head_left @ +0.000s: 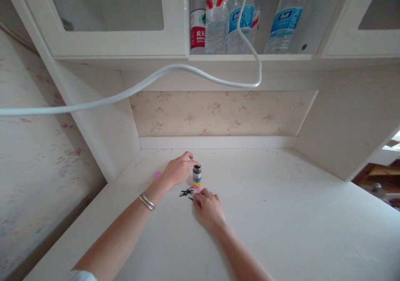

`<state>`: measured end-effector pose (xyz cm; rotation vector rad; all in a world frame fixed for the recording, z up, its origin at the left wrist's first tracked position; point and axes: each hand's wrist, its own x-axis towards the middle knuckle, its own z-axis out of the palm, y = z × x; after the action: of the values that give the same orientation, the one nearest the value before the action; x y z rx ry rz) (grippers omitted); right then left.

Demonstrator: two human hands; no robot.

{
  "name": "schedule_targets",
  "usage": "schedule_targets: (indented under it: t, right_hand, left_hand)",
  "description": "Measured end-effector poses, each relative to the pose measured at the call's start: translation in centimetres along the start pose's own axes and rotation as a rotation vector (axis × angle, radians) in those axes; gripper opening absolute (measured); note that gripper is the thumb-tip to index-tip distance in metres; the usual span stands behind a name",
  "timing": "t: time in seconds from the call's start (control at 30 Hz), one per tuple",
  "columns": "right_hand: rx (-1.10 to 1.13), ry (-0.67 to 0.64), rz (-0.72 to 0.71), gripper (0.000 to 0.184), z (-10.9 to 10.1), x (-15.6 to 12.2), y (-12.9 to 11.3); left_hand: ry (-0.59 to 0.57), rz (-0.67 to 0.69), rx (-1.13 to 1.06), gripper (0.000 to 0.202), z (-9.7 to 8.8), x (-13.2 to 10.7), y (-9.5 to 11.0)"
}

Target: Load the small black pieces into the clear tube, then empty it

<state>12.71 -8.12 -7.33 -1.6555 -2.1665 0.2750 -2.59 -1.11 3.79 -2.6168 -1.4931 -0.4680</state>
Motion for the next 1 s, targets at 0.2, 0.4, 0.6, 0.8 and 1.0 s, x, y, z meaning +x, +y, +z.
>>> schedule_targets:
  t: [0.2,0.4,0.6,0.8,1.0]
  right_hand:
    - [-0.008,-0.007,0.01,0.021,-0.1,0.1,-0.1]
    - [-0.04,-0.021,-0.002,0.027,-0.1,0.1,-0.1]
    - [-0.012,0.008,-0.052,0.024,0.2,0.0,-0.2]
    - [0.112,0.076,-0.074,0.027,0.8,0.2,-0.1]
    - [0.508,0.385,0.079,0.032,-1.9,2.1,1.4]
  left_hand:
    - [0.014,-0.041,-0.034,0.05,0.0,-0.7,-0.3]
    - [-0.01,-0.046,-0.039,0.053,0.4,-1.3,-0.3]
    - [0.001,0.002,-0.002,0.049,0.4,-0.7,-0.3]
    - [0.017,0.029,-0.018,0.045,0.7,-0.1,-0.4]
    - [0.065,0.0,-0.091,0.048,1.2,-0.6,-0.5]
